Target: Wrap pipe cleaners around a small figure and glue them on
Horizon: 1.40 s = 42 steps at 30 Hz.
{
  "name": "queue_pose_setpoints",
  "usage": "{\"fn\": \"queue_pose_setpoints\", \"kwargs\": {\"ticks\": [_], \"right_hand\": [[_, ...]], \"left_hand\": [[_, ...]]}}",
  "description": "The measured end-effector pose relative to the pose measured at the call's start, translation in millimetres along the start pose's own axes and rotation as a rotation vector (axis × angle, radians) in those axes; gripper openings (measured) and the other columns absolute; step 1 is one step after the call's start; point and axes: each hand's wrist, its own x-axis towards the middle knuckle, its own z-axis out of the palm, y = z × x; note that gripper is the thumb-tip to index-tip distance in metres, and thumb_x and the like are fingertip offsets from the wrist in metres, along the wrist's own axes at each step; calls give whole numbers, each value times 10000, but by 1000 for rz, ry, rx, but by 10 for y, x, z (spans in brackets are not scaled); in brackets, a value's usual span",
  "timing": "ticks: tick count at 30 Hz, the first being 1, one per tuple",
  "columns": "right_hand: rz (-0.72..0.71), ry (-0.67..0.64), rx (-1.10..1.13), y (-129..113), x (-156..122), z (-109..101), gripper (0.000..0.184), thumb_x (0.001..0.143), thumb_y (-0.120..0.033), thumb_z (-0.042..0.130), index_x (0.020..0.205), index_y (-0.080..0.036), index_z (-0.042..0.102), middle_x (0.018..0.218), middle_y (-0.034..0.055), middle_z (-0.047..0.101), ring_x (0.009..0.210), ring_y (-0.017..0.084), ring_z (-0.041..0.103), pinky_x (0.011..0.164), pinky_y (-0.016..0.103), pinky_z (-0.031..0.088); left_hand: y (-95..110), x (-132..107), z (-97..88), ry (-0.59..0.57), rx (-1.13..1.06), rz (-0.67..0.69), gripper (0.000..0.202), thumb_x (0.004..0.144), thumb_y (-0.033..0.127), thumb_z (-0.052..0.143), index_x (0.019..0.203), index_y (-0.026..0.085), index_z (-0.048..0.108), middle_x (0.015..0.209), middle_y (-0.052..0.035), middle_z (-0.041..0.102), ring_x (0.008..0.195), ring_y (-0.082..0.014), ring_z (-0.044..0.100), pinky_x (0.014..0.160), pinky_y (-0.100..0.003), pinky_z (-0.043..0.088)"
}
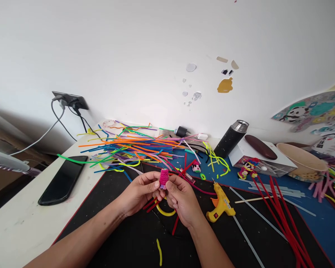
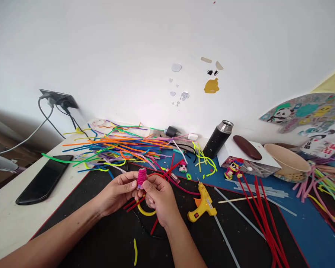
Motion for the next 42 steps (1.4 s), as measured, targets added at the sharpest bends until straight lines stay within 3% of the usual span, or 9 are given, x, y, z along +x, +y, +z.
{"fn": "queue_pose_setpoints", "kwargs": {"ticks": [42], "right_hand": [[30, 26, 28, -8, -6, -11, 462, 798, -558, 874, 779, -174, 617, 473, -104, 455, 380, 20, 254, 416, 190, 154]], "left_hand": [[-12, 1, 1, 52, 149, 52, 290, 818, 332, 892, 1000, 124, 804, 784, -67, 767, 683, -151, 724, 642, -227, 566]]}}
